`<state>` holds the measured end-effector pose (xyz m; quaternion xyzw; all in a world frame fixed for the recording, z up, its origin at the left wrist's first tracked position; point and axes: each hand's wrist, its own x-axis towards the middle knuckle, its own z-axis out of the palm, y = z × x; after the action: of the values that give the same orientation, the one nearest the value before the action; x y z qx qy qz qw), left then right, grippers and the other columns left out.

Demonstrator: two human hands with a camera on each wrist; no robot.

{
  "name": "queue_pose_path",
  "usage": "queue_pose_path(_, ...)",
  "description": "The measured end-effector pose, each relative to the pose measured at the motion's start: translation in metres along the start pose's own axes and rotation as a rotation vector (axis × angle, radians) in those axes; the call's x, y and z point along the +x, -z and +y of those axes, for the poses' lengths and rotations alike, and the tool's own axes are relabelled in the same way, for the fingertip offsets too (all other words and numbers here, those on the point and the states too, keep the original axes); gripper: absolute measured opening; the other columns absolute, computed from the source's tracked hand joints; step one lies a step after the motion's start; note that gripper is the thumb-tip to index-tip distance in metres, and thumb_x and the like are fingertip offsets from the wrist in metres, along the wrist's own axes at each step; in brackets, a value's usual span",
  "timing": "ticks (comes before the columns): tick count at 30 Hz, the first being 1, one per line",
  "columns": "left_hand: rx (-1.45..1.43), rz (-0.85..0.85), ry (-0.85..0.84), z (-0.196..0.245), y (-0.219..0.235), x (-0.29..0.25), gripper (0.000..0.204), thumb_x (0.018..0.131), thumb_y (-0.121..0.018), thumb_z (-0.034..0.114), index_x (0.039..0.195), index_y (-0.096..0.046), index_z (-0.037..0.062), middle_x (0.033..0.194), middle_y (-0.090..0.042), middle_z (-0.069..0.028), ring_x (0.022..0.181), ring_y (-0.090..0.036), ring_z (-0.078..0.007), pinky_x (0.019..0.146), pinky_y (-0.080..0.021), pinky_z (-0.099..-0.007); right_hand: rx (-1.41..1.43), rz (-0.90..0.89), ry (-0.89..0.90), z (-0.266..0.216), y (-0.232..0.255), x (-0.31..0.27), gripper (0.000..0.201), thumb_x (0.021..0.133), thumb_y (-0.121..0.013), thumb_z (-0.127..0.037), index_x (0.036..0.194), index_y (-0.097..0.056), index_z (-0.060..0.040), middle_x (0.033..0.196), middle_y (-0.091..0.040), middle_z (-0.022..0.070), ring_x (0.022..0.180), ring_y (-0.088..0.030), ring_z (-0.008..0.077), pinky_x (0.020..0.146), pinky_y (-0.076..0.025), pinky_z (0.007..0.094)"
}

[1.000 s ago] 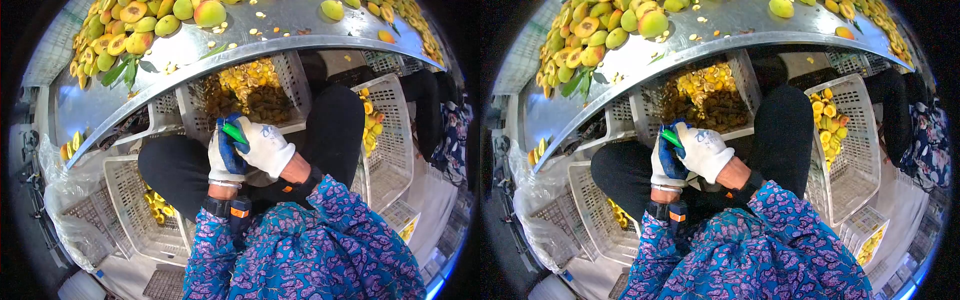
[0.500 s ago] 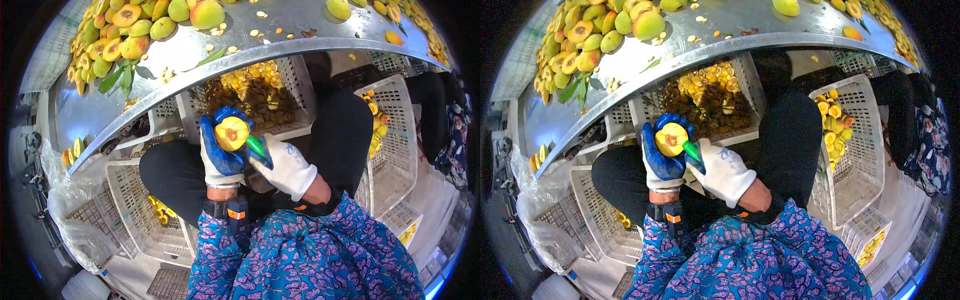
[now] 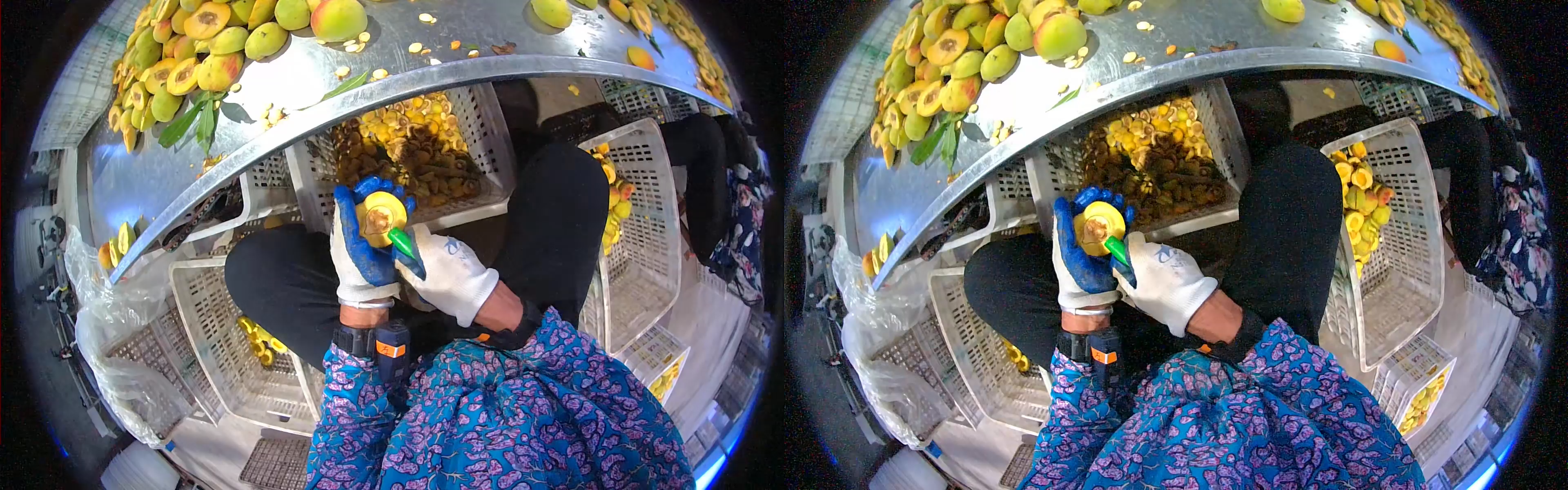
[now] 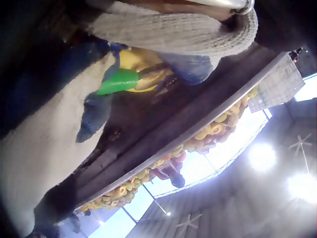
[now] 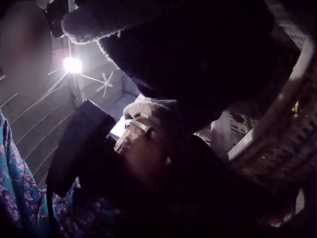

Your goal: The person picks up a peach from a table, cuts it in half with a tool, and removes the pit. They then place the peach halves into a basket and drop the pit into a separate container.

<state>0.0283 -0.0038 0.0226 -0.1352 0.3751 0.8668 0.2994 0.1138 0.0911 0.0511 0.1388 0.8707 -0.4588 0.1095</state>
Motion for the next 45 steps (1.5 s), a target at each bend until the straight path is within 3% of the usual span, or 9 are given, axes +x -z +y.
queue_pose_path(7,0.023,0.101,-0.002,-0.003,0.009,0.000,0.040,0.093,-0.046,0.038,0.097,-0.057,-0.0001,0.087,-0.061,-0.0126,0.080,-0.062,-0.0265,0.071,-0.053,-0.0410,-0.034,0.010,0.022,0.003,-0.017,0.000,0.025,0.086,-0.051,-0.023,0.091,-0.046,-0.0002,0.065,-0.057,0.0183,0.062,-0.057,0.0396,0.053,-0.044,0.0468)
queue_pose_path(19,0.300,0.094,-0.046,-0.006,0.010,-0.002,0.041,0.094,-0.044,0.037,0.092,-0.058,-0.0008,0.079,-0.062,-0.0129,0.069,-0.062,-0.0237,0.061,-0.053,-0.0350,0.214,-0.154,-0.064,0.011,-0.013,-0.002,0.027,0.082,-0.055,-0.024,0.095,-0.051,-0.0003,0.086,-0.059,0.0225,0.083,-0.056,0.0404,0.069,-0.044,0.0446)
queue_pose_path(21,0.375,0.063,-0.042,-0.002,0.001,-0.003,0.042,0.093,-0.044,0.038,0.090,-0.059,-0.0012,0.076,-0.063,-0.0123,0.064,-0.062,-0.0224,0.059,-0.053,-0.0332,0.339,-0.210,0.033,0.011,0.000,0.001,0.025,0.083,-0.055,-0.028,0.089,-0.055,-0.0035,0.077,-0.060,0.0161,0.068,-0.059,0.0320,0.060,-0.046,0.0407)
queue_pose_path(25,0.565,-0.009,0.080,0.003,-0.003,-0.003,0.040,0.094,-0.047,0.033,0.085,-0.062,-0.0030,0.071,-0.064,-0.0092,0.057,-0.060,-0.0170,0.055,-0.048,-0.0268,1.132,-0.724,-0.414,0.023,0.026,-0.002,0.022,0.088,-0.053,-0.030,0.091,-0.057,-0.0081,0.063,-0.052,-0.0023,0.054,-0.048,0.0093,0.048,-0.040,0.0262)
queue_pose_path(30,0.326,-0.182,0.154,0.007,-0.013,-0.007,0.052,0.095,-0.035,0.044,0.088,-0.060,-0.0008,0.076,-0.063,-0.0105,0.069,-0.062,-0.0194,0.063,-0.050,-0.0292,1.791,-0.903,-0.636,0.022,0.028,-0.016,0.031,0.094,-0.043,-0.032,0.095,-0.054,-0.0027,0.057,-0.041,-0.0029,0.042,-0.037,0.0074,0.038,-0.029,0.0223)
queue_pose_path(31,0.159,0.008,0.162,0.004,-0.030,-0.015,0.049,0.096,-0.035,0.042,0.093,-0.058,-0.0007,0.079,-0.063,-0.0124,0.070,-0.062,-0.0226,0.065,-0.051,-0.0316,1.919,-0.913,-0.663,0.021,0.029,-0.016,0.036,0.095,-0.039,-0.032,0.098,-0.053,0.0013,0.057,-0.041,-0.0019,0.041,-0.037,0.0080,0.038,-0.029,0.0229)
queue_pose_path(33,-0.046,0.003,0.174,0.005,-0.033,-0.021,0.047,0.096,-0.035,0.041,0.093,-0.057,-0.0007,0.079,-0.062,-0.0149,0.071,-0.062,-0.0246,0.066,-0.052,-0.0334,1.958,-0.889,-0.591,0.020,0.025,-0.020,0.035,0.097,-0.037,-0.028,0.101,-0.051,0.0032,0.058,-0.041,-0.0012,0.042,-0.037,0.0071,0.038,-0.029,0.0232)
queue_pose_path(41,0.397,-0.148,0.229,0.003,-0.012,-0.008,0.046,0.096,-0.036,0.038,0.077,-0.055,0.0005,0.067,-0.059,-0.0163,0.056,-0.058,-0.0245,0.054,-0.049,-0.0317,1.632,-0.797,-0.578,0.014,0.037,-0.025,0.035,0.096,-0.038,-0.029,0.101,-0.054,0.0017,0.055,-0.040,-0.0047,0.041,-0.037,0.0068,0.037,-0.029,0.0224)
queue_pose_path(45,0.322,-0.210,0.269,0.004,-0.009,-0.001,0.046,0.097,-0.035,0.037,0.075,-0.054,0.0009,0.067,-0.058,-0.0160,0.056,-0.057,-0.0248,0.052,-0.048,-0.0328,2.275,-1.090,-0.586,0.032,0.005,-0.026,0.034,0.095,-0.037,-0.030,0.102,-0.053,-0.0013,0.063,-0.045,-0.0011,0.044,-0.041,0.0075,0.041,-0.032,0.0240)
